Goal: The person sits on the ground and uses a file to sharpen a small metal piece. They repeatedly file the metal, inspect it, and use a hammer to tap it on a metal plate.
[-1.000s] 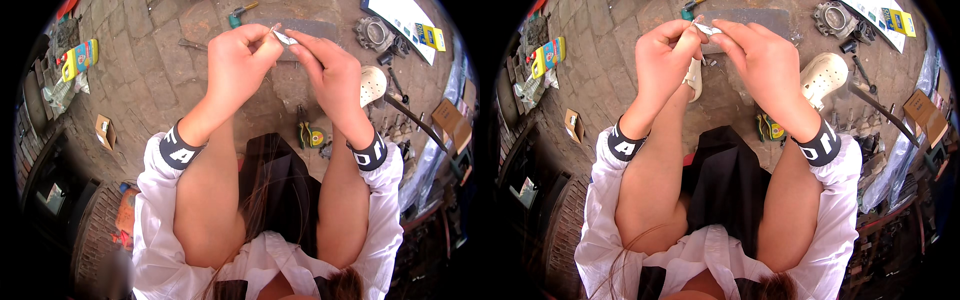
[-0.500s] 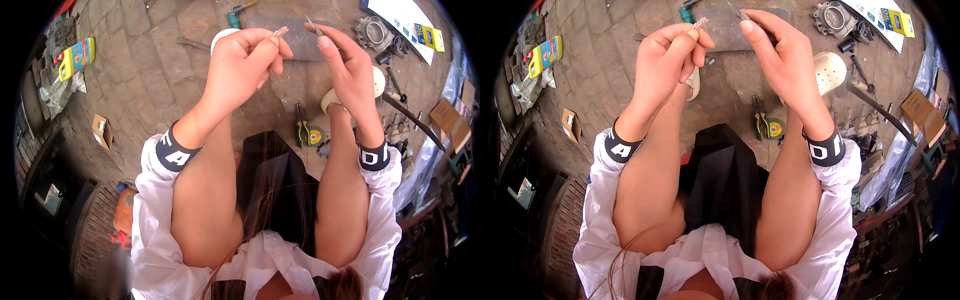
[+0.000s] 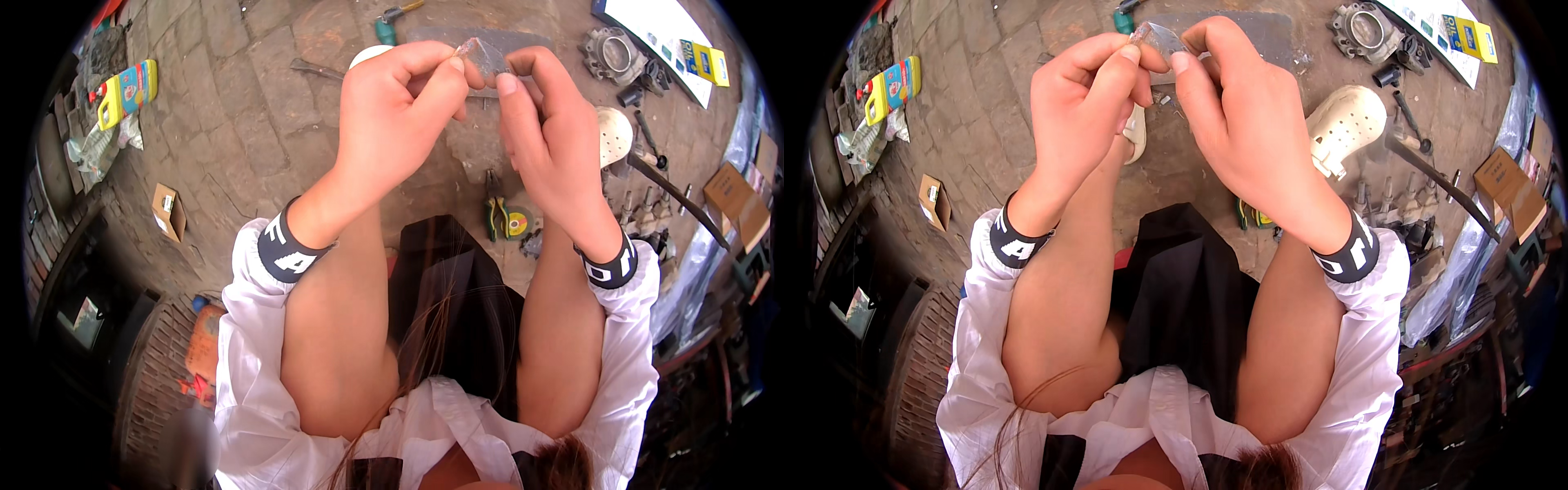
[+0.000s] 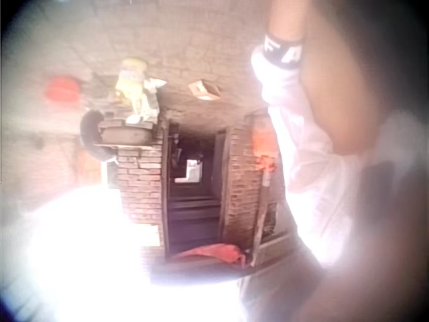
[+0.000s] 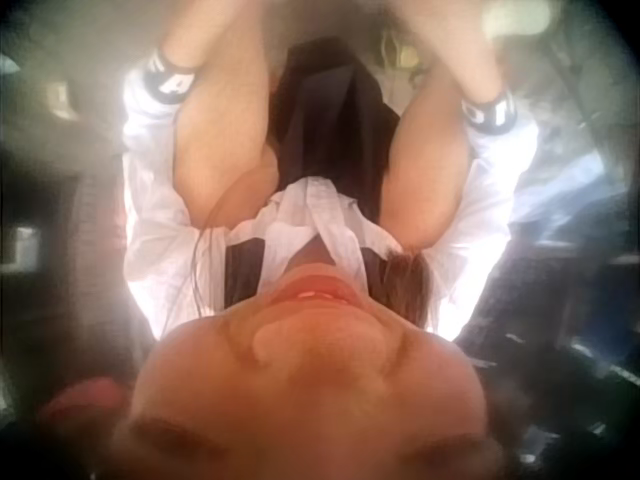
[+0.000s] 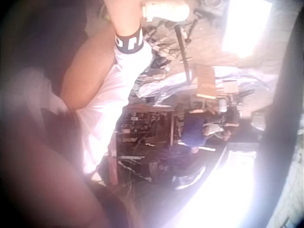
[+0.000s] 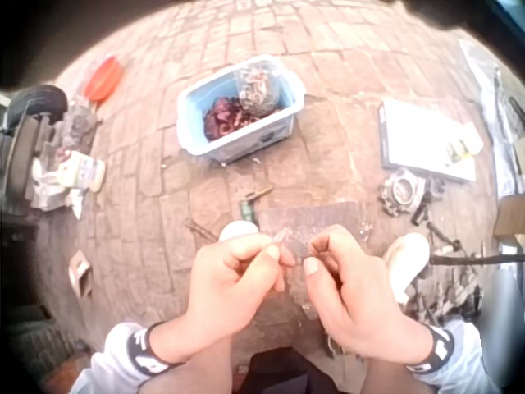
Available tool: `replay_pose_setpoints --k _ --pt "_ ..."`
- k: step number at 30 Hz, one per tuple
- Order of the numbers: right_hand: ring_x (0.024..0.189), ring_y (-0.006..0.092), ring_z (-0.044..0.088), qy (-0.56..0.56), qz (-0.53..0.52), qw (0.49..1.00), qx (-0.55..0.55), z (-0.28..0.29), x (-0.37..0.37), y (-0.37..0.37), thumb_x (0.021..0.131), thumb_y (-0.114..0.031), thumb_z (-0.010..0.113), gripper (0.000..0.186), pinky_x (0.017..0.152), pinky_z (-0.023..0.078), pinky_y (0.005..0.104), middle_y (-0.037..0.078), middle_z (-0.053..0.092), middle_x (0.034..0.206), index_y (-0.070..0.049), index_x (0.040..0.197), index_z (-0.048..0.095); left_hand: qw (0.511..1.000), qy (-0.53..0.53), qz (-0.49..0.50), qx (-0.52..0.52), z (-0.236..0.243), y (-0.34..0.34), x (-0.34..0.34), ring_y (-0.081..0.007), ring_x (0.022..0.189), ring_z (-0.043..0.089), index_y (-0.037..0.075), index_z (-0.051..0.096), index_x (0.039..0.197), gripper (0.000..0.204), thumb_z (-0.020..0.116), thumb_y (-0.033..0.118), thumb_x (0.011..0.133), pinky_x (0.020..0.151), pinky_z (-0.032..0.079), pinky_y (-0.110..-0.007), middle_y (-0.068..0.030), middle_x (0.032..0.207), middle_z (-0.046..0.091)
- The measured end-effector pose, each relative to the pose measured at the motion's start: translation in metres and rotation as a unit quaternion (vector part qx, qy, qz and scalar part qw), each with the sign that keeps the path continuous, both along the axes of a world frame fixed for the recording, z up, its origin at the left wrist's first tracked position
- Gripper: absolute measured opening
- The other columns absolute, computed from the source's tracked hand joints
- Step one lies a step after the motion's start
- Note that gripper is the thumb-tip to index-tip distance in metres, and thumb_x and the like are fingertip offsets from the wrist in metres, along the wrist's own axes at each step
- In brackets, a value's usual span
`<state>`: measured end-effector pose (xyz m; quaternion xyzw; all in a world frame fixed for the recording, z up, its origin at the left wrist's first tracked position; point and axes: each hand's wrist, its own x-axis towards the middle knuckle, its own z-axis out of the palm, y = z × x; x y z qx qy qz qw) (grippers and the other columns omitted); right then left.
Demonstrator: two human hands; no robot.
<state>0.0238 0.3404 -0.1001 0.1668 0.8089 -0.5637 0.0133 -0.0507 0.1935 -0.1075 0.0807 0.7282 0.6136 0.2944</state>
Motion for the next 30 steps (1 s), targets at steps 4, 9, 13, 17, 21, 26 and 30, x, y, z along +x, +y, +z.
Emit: replay_pose_setpoints --k 4,9,13,17,21,26,30 --pt "0.047 0.0249 0.053 0.014 0.015 0.999 0.046 0.001 -0.001 0.001 0.093 -0.009 0.058 0.009 0.047 0.04 0.0342 0.009 0.052 0.055 -0.003 0.099 0.055 1.0 0.018 0.012 0.005 -0.002 0.001 0.002 -0.0054 0.061 0.061 0.001 0.071 0.086 0.018 0.058 0.011 0.093 0.054 0.045 -0.02 -0.0012 0.064 0.065" --pt "0.047 0.0271 0.056 0.021 0.039 0.996 0.071 0.006 0.0 0.002 0.092 -0.009 0.059 0.011 0.046 0.041 0.035 0.01 0.051 0.054 -0.004 0.101 0.056 0.999 0.046 0.019 0.013 -0.004 0.003 0.003 -0.0041 0.058 0.057 0.001 0.071 0.085 0.018 0.058 0.011 0.093 0.052 0.043 -0.021 -0.0001 0.061 0.062" --pt "0.048 0.0292 0.057 0.019 0.05 0.996 0.071 0.004 0.0 0.002 0.092 -0.009 0.059 0.012 0.047 0.041 0.0364 0.011 0.052 0.053 -0.004 0.102 0.055 0.997 0.07 0.007 0.012 -0.006 0.002 0.003 -0.0029 0.055 0.052 0.001 0.071 0.084 0.019 0.058 0.011 0.093 0.05 0.041 -0.021 0.001 0.06 0.06" --pt "0.049 0.0311 0.057 0.013 0.055 0.996 0.071 0.002 0.0 0.002 0.092 -0.01 0.059 0.013 0.047 0.042 0.0381 0.012 0.053 0.054 -0.003 0.102 0.055 0.997 0.077 0.009 0.013 -0.007 0.001 0.003 -0.0024 0.055 0.05 0.001 0.07 0.082 0.019 0.059 0.011 0.093 0.049 0.039 -0.021 0.0011 0.06 0.06" --pt "0.049 0.0325 0.057 0.0 0.057 0.996 0.072 0.004 -0.001 0.002 0.092 -0.011 0.059 0.013 0.048 0.042 0.0391 0.013 0.053 0.055 -0.003 0.102 0.055 0.996 0.082 0.018 0.021 -0.013 0.002 0.004 -0.0021 0.054 0.049 0.001 0.07 0.082 0.019 0.059 0.011 0.092 0.048 0.038 -0.021 0.0011 0.059 0.06" --pt "0.054 0.0329 0.056 -0.004 0.068 0.997 0.02 0.0 -0.001 0.001 0.094 -0.011 0.056 0.012 0.052 0.043 0.0386 0.016 0.054 0.061 -0.003 0.103 0.054 0.996 0.083 0.007 0.013 -0.014 -0.001 0.004 -0.0019 0.053 0.045 0.001 0.071 0.081 0.018 0.06 0.011 0.092 0.047 0.036 -0.022 0.0028 0.056 0.054" --pt "0.055 0.0289 0.051 -0.056 0.085 0.993 -0.055 0.001 -0.001 0.004 0.095 -0.011 0.054 0.012 0.055 0.042 0.0359 0.015 0.052 0.064 -0.002 0.104 0.054 0.998 0.068 -0.012 -0.005 -0.013 -0.005 0.004 -0.0017 0.053 0.041 0.001 0.071 0.08 0.018 0.06 0.01 0.091 0.048 0.033 -0.022 0.0046 0.055 0.05"
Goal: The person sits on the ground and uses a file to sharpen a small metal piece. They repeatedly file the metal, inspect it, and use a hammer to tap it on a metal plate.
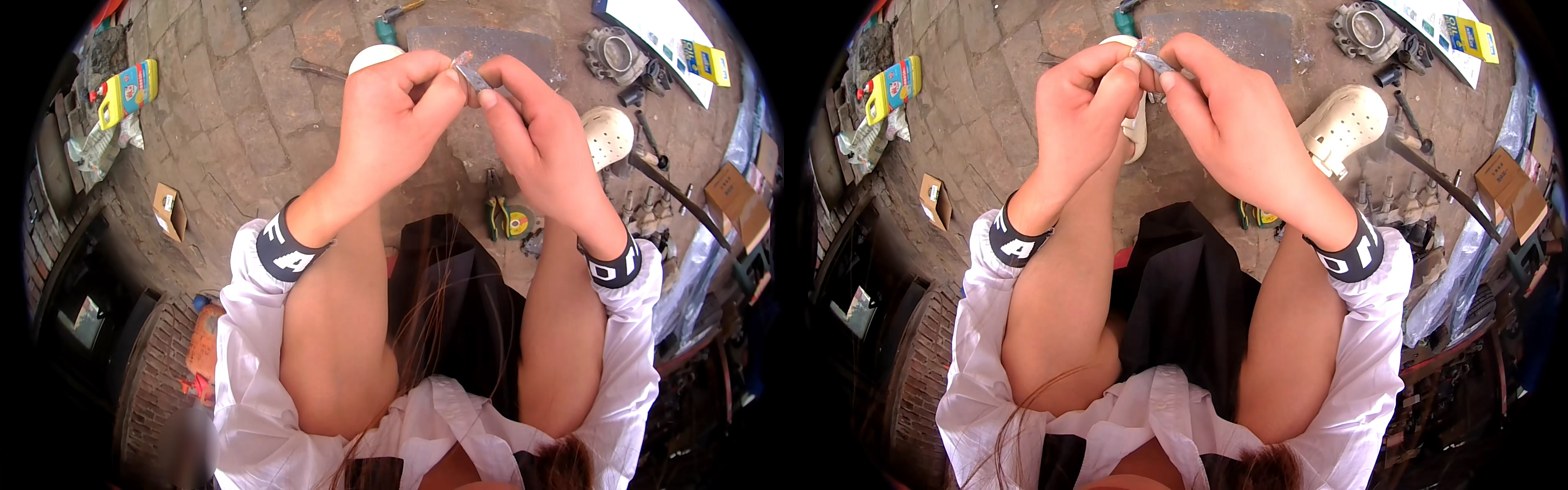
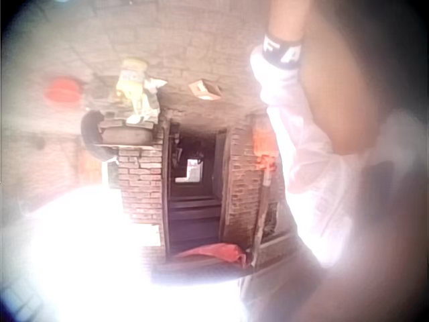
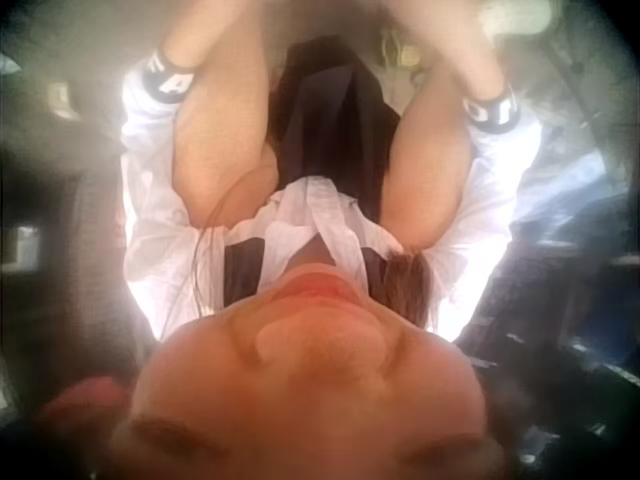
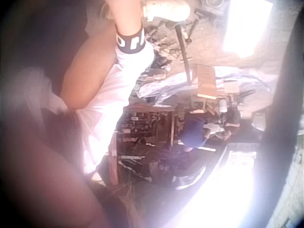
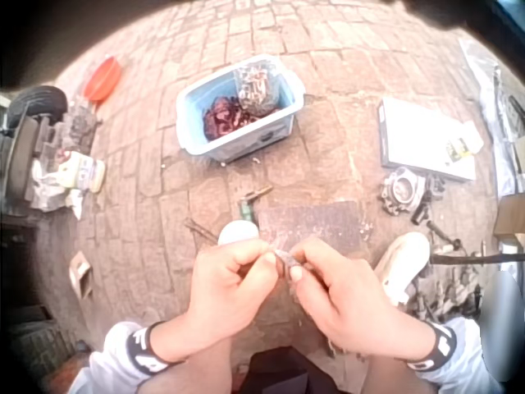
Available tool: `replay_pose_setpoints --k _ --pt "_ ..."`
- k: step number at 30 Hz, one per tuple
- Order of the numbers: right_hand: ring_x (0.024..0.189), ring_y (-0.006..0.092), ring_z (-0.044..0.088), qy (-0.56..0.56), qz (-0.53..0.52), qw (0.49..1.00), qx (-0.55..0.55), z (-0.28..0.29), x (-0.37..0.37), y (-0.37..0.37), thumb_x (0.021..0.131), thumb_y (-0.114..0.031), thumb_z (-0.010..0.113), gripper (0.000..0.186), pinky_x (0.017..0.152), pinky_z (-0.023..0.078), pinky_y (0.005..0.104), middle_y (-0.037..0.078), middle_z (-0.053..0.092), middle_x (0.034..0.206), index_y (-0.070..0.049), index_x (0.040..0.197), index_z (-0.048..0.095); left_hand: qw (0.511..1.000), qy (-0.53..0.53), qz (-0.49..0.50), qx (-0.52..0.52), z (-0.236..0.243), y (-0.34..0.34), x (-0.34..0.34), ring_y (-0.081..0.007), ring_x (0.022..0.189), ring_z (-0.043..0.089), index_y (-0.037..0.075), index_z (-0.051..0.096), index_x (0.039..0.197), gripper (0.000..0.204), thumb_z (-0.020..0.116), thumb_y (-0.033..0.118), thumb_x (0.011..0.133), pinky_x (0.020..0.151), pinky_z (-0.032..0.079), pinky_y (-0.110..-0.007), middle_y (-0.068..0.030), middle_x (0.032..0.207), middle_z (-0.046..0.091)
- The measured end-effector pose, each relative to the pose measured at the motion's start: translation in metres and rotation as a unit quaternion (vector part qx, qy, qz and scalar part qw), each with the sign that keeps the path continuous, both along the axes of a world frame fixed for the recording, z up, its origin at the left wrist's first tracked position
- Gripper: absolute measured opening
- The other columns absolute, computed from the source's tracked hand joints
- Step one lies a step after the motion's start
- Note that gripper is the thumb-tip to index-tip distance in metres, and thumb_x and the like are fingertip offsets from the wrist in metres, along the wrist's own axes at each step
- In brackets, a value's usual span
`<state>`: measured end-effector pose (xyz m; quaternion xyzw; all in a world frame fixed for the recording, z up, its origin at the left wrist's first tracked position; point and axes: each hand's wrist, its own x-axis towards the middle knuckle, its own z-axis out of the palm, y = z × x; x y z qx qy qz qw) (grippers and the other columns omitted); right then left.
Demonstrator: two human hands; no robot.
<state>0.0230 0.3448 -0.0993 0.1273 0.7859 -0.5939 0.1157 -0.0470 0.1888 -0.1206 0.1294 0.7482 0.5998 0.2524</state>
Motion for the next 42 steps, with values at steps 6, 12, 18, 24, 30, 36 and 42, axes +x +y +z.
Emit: replay_pose_setpoints --k 6,12,18,24,30,36,42 --pt "0.056 0.0165 0.044 -0.027 -0.036 0.994 -0.098 -0.005 0.004 -0.002 0.097 -0.012 0.052 0.012 0.055 0.04 0.0321 0.009 0.047 0.063 -0.003 0.105 0.055 0.997 -0.075 -0.013 0.005 0.009 0.0 -0.004 -0.0025 0.054 0.045 0.0 0.071 0.08 0.021 0.057 0.011 0.092 0.049 0.036 -0.022 0.0034 0.058 0.053" --pt "0.056 0.0158 0.047 -0.026 -0.02 0.997 -0.067 -0.007 0.005 0.0 0.098 -0.012 0.053 0.013 0.055 0.04 0.0302 0.008 0.05 0.064 -0.004 0.107 0.055 0.994 -0.101 -0.035 -0.002 0.009 0.0 -0.006 -0.0037 0.055 0.048 0.0 0.068 0.077 0.022 0.056 0.012 0.092 0.049 0.037 -0.022 0.0021 0.06 0.055" --pt "0.05 0.0207 0.049 0.065 0.013 0.995 0.071 -0.013 0.007 0.0 0.098 -0.013 0.054 0.016 0.052 0.041 0.0325 0.008 0.052 0.06 -0.005 0.111 0.053 0.961 -0.268 -0.057 0.032 0.012 -0.002 -0.014 -0.0036 0.052 0.042 0.002 0.064 0.073 0.026 0.052 0.015 0.093 0.046 0.033 -0.021 0.0025 0.058 0.05" --pt "0.057 0.0073 0.047 -0.042 -0.093 0.988 -0.119 -0.009 0.005 0.005 0.097 -0.015 0.056 0.014 0.052 0.037 0.025 0.002 0.055 0.064 -0.002 0.104 0.055 0.942 -0.315 -0.066 0.098 0.012 0.0 -0.013 -0.0034 0.05 0.04 0.001 0.065 0.079 0.024 0.05 0.013 0.093 0.045 0.03 -0.02 0.0031 0.058 0.05" --pt "0.066 0.0015 0.045 0.001 -0.124 0.979 -0.159 -0.008 0.001 0.004 0.094 -0.012 0.06 0.009 0.056 0.035 0.0201 -0.004 0.057 0.073 -0.003 0.093 0.058 0.955 -0.275 -0.085 0.072 0.012 0.001 -0.008 -0.003 0.053 0.041 0.002 0.065 0.079 0.025 0.05 0.014 0.094 0.047 0.032 -0.02 0.0031 0.059 0.051" --pt "0.067 0.002 0.046 0.031 -0.119 0.982 -0.142 -0.009 0.001 0.004 0.092 -0.007 0.059 0.006 0.057 0.036 0.0196 -0.004 0.058 0.073 -0.003 0.091 0.056 0.975 -0.185 -0.119 0.021 0.014 0.001 -0.008 -0.0034 0.057 0.046 0.001 0.068 0.082 0.022 0.052 0.014 0.092 0.052 0.038 -0.022 0.0027 0.061 0.055" --pt "0.07 0.003 0.051 0.08 -0.112 0.982 -0.127 -0.022 0.006 0.003 0.092 -0.008 0.061 0.007 0.061 0.04 0.0204 -0.002 0.06 0.076 -0.002 0.092 0.057 0.965 -0.21 -0.132 0.091 0.005 -0.004 -0.006 -0.0041 0.048 0.043 0.0 0.068 0.098 0.027 0.042 0.008 0.095 0.044 0.034 -0.019 -0.0051 0.069 0.062"
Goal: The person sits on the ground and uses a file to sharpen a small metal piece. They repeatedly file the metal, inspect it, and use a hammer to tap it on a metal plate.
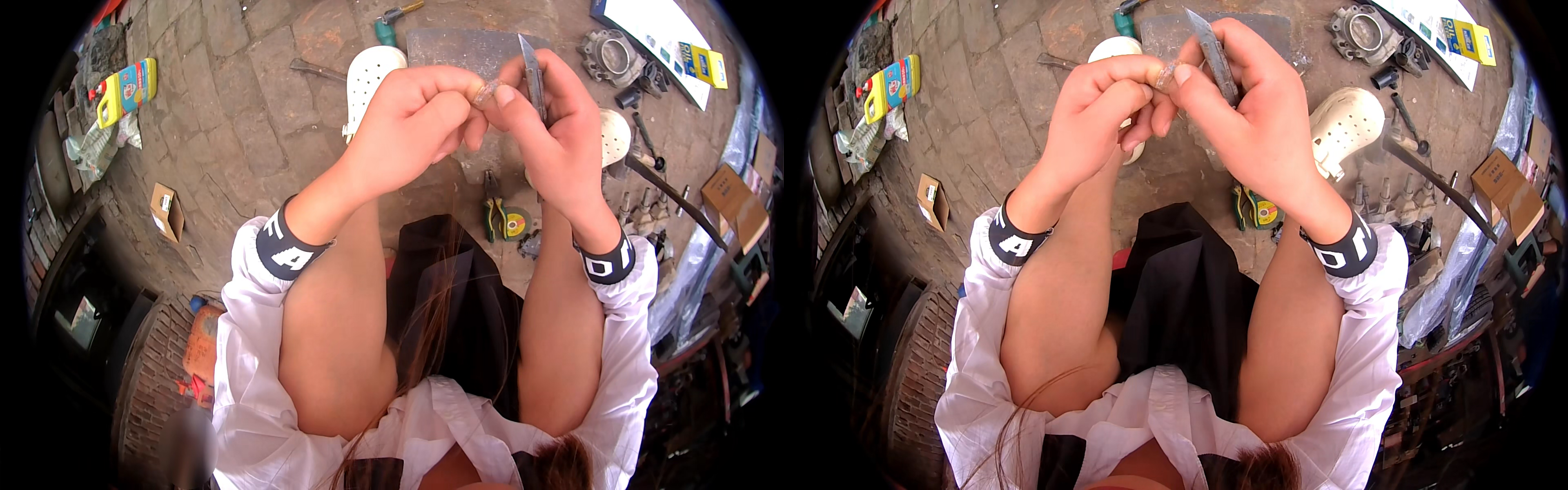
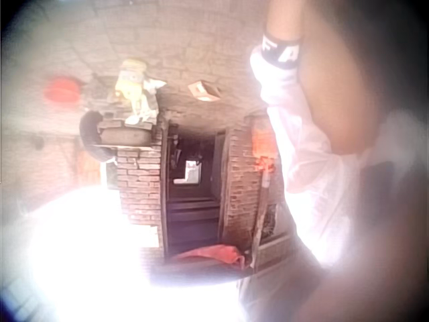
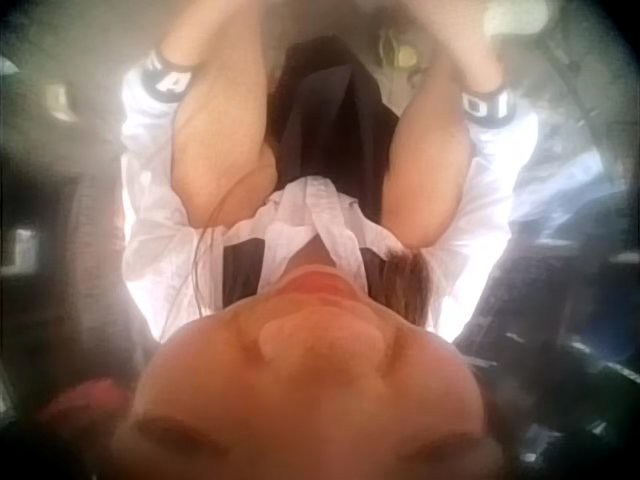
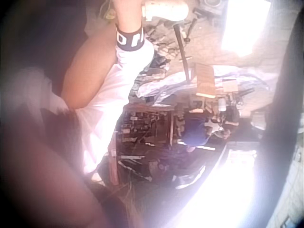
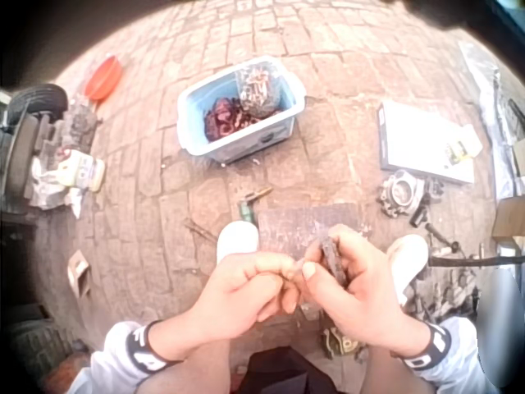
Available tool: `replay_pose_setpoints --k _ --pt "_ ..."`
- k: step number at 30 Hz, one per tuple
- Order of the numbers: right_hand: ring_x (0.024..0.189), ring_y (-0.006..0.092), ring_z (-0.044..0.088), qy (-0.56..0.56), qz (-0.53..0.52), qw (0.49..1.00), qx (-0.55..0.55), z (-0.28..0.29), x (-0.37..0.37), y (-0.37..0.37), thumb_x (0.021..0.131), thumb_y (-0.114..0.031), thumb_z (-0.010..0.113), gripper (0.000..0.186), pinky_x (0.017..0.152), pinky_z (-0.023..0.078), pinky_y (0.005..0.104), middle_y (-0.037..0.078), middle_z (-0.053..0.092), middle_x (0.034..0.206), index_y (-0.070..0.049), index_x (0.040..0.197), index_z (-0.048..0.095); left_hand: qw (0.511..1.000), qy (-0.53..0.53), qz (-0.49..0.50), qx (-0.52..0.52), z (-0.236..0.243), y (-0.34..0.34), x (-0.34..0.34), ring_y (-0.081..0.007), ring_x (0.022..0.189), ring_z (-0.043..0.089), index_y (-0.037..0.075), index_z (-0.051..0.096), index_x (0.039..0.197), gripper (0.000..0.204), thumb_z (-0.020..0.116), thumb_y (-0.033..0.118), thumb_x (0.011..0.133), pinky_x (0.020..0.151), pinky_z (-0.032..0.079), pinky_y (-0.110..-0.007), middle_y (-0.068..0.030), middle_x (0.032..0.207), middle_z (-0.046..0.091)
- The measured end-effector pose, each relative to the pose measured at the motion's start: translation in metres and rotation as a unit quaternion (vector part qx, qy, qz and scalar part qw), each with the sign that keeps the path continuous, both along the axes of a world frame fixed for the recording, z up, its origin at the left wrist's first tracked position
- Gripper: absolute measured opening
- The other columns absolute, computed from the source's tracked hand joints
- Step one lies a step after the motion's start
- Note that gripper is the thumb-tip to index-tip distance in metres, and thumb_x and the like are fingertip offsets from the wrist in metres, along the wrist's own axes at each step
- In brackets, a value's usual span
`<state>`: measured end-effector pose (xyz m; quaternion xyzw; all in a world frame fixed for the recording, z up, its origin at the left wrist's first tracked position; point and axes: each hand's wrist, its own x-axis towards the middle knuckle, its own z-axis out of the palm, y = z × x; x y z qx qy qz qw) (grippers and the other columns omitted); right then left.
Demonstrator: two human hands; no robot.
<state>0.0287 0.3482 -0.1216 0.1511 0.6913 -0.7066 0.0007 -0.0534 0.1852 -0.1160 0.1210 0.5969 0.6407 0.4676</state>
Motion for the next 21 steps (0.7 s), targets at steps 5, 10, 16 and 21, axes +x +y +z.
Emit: replay_pose_setpoints --k 5,10,16,21 --pt "0.064 0.0003 0.046 -0.02 -0.014 0.999 -0.034 0.008 -0.003 0.002 0.094 -0.007 0.059 0.006 0.054 0.034 0.018 -0.002 0.059 0.077 -0.002 0.095 0.056 0.999 -0.025 0.007 0.034 -0.001 -0.001 -0.001 -0.0049 0.047 0.043 0.001 0.068 0.109 0.031 0.04 0.006 0.096 0.044 0.036 -0.02 -0.0084 0.07 0.062" --pt "0.063 -0.0008 0.044 -0.015 -0.019 0.998 -0.055 0.008 -0.003 0.001 0.095 -0.007 0.059 0.005 0.052 0.031 0.0168 -0.003 0.057 0.076 -0.003 0.096 0.056 1.0 -0.017 0.017 -0.004 0.006 0.003 0.0 -0.0042 0.048 0.044 0.002 0.069 0.105 0.025 0.046 0.008 0.097 0.044 0.034 -0.019 -0.0055 0.07 0.063" --pt "0.067 0.0016 0.047 -0.005 -0.003 1.0 -0.006 0.005 -0.002 0.001 0.096 -0.009 0.059 0.007 0.057 0.036 0.0204 -0.003 0.055 0.073 -0.003 0.095 0.056 0.996 0.064 0.005 -0.056 0.01 0.005 0.0 -0.0028 0.049 0.044 0.002 0.07 0.088 0.023 0.051 0.013 0.096 0.044 0.033 -0.019 0.0003 0.063 0.06" --pt "0.055 0.0148 0.053 -0.024 0.047 0.992 0.118 0.007 0.005 0.002 0.1 -0.017 0.055 0.016 0.051 0.04 0.0301 0.008 0.05 0.062 -0.004 0.091 0.056 0.994 0.058 0.057 -0.079 0.012 0.005 0.0 -0.0019 0.056 0.047 0.002 0.068 0.078 0.021 0.054 0.011 0.09 0.052 0.036 -0.021 0.0027 0.059 0.055"
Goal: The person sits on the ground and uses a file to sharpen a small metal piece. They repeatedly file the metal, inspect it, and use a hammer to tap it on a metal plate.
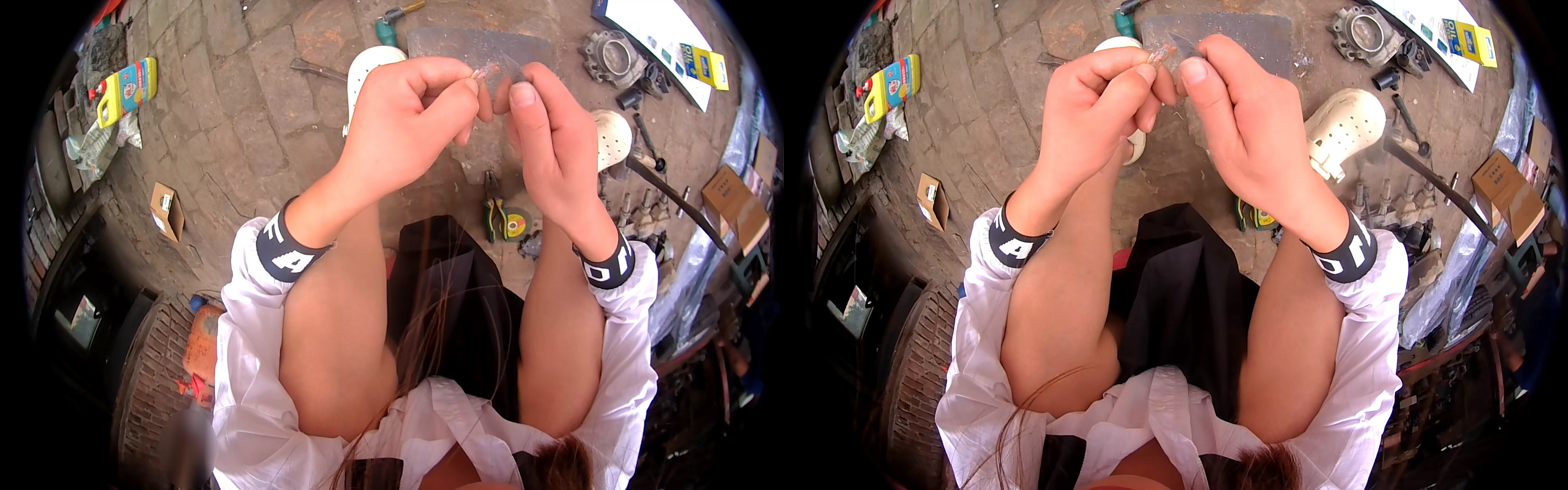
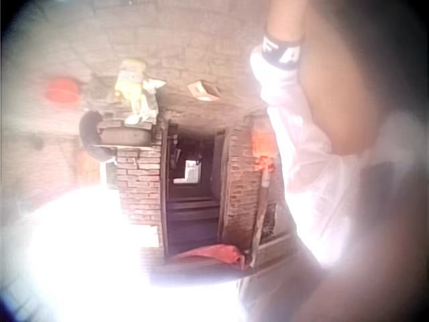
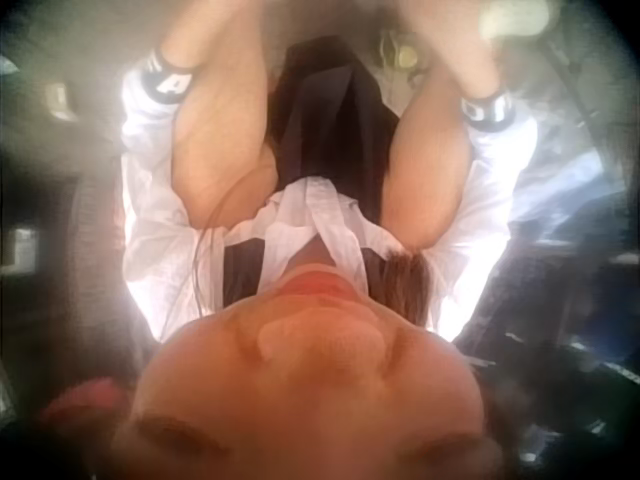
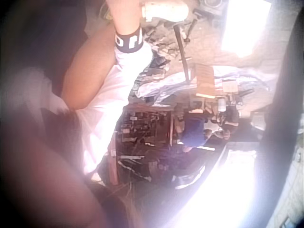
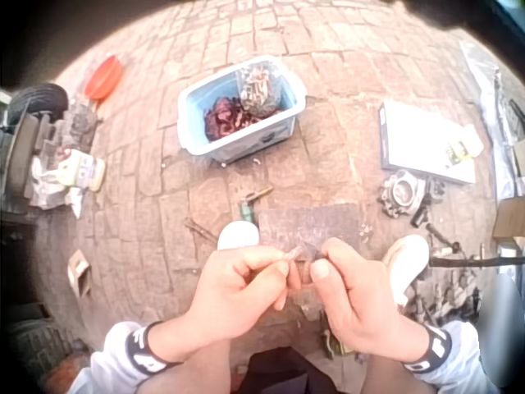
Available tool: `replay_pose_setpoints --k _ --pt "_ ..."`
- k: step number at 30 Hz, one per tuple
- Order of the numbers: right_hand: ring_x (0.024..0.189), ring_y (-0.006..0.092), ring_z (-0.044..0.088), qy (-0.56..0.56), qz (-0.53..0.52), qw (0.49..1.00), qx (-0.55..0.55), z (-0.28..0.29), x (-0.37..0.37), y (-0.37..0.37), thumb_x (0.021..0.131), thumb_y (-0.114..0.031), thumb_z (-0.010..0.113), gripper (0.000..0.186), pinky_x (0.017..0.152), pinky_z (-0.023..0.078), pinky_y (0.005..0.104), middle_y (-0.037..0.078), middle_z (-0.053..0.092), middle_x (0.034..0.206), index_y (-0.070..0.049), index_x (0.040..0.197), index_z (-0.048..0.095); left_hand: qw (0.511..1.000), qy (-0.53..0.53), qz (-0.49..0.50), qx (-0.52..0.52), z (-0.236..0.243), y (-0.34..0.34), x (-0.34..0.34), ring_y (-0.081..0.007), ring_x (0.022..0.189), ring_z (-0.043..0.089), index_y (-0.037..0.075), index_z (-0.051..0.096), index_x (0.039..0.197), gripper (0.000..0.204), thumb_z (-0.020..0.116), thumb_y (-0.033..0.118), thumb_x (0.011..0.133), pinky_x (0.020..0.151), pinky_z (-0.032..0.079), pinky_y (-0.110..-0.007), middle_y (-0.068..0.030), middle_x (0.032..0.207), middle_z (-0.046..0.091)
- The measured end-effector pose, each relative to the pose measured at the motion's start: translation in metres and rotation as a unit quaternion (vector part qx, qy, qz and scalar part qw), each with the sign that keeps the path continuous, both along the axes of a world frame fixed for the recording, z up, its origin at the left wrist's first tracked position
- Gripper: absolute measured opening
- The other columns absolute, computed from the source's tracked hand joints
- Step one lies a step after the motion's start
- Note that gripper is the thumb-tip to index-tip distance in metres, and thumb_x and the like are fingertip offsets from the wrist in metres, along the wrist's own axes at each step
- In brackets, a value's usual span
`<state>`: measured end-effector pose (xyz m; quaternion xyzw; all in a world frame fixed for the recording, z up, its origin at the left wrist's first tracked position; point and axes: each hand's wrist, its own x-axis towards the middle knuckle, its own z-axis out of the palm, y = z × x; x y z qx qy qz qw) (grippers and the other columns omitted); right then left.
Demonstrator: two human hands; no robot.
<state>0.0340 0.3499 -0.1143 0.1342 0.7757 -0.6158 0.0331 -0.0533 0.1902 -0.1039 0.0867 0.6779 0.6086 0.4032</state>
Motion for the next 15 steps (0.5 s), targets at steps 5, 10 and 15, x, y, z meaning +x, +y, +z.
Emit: replay_pose_setpoints --k 5,10,15 --pt "0.052 0.0321 0.052 0.045 0.019 0.994 0.096 0.002 -0.005 -0.01 0.1 -0.017 0.053 0.019 0.049 0.041 0.037 0.014 0.049 0.061 -0.005 0.086 0.053 1.0 -0.005 0.016 -0.004 0.005 0.002 0.001 -0.0022 0.056 0.048 0.002 0.066 0.077 0.02 0.056 0.012 0.09 0.051 0.037 -0.021 0.0027 0.059 0.055" --pt "0.054 0.0364 0.055 0.048 0.004 0.993 0.107 0.0 -0.005 -0.017 0.1 -0.017 0.052 0.021 0.049 0.042 0.0401 0.016 0.052 0.061 -0.005 0.083 0.051 0.999 -0.011 0.036 -0.016 0.005 0.003 0.006 -0.002 0.056 0.047 0.001 0.064 0.077 0.02 0.057 0.013 0.092 0.05 0.037 -0.022 0.0033 0.058 0.053" --pt "0.055 0.0377 0.056 0.019 0.041 0.994 0.103 0.005 -0.006 -0.018 0.101 -0.019 0.05 0.022 0.05 0.043 0.0415 0.017 0.053 0.061 -0.005 0.084 0.053 0.999 0.027 0.009 -0.018 -0.001 -0.005 0.006 -0.0015 0.056 0.042 0.002 0.059 0.074 0.022 0.058 0.013 0.092 0.048 0.034 -0.022 0.0053 0.058 0.049"
